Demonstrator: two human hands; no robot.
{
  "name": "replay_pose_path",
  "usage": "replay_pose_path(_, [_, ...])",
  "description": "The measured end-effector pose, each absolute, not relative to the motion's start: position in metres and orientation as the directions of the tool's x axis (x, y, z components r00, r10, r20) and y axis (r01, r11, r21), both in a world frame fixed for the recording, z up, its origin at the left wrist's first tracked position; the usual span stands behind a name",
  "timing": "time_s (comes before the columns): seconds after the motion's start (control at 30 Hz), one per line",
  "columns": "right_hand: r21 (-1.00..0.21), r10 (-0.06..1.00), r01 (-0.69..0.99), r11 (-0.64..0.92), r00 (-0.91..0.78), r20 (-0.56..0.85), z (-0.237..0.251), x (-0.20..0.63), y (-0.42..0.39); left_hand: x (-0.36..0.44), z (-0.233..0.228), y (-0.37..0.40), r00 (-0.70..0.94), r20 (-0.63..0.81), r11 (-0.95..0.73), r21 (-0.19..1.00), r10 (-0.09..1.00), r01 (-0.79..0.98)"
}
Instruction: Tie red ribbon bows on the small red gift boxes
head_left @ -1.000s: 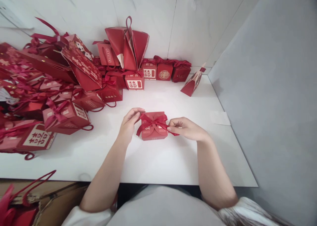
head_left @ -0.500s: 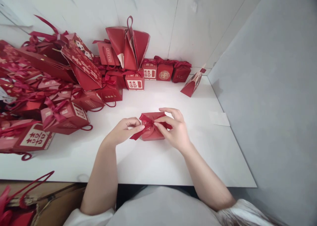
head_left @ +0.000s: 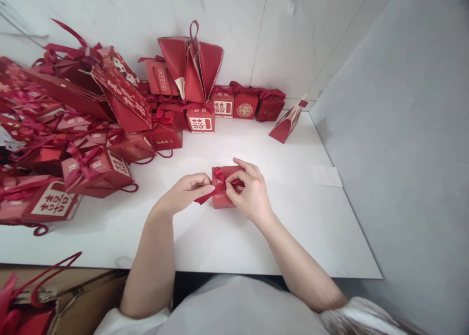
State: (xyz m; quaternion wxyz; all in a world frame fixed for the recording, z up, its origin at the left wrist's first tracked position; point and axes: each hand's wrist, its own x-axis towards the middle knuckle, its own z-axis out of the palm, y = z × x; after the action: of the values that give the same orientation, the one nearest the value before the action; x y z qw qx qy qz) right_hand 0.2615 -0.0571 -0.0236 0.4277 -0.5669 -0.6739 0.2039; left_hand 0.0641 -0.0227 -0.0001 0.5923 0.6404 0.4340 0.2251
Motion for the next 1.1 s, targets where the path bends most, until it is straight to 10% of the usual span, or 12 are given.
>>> replay_pose_path(0.5, [-0.829,0.946,0.471,0.301,-0.038,0.322,-0.021,0.274,-0.055,0.058,-0.004,-0.023,0.507,-0.27,0.127,0.946,0.819,0.298])
replay_pose_path(0.7, [-0.957,0.981,0.262,0.122,0.116,0.157,-0.021,0.308,-0.043,0.084,-0.014,-0.023,0.098,0.027,-0.048,0.974,0.995,0.222])
replay_pose_path(1.1, [-0.933,0.963,0.343,0.107,-0.27,0.011,-0.007,0.33,-0.049,0.106,-0.028,-0.029,0.297,0.082,-0.171,0.942,0.952,0.29])
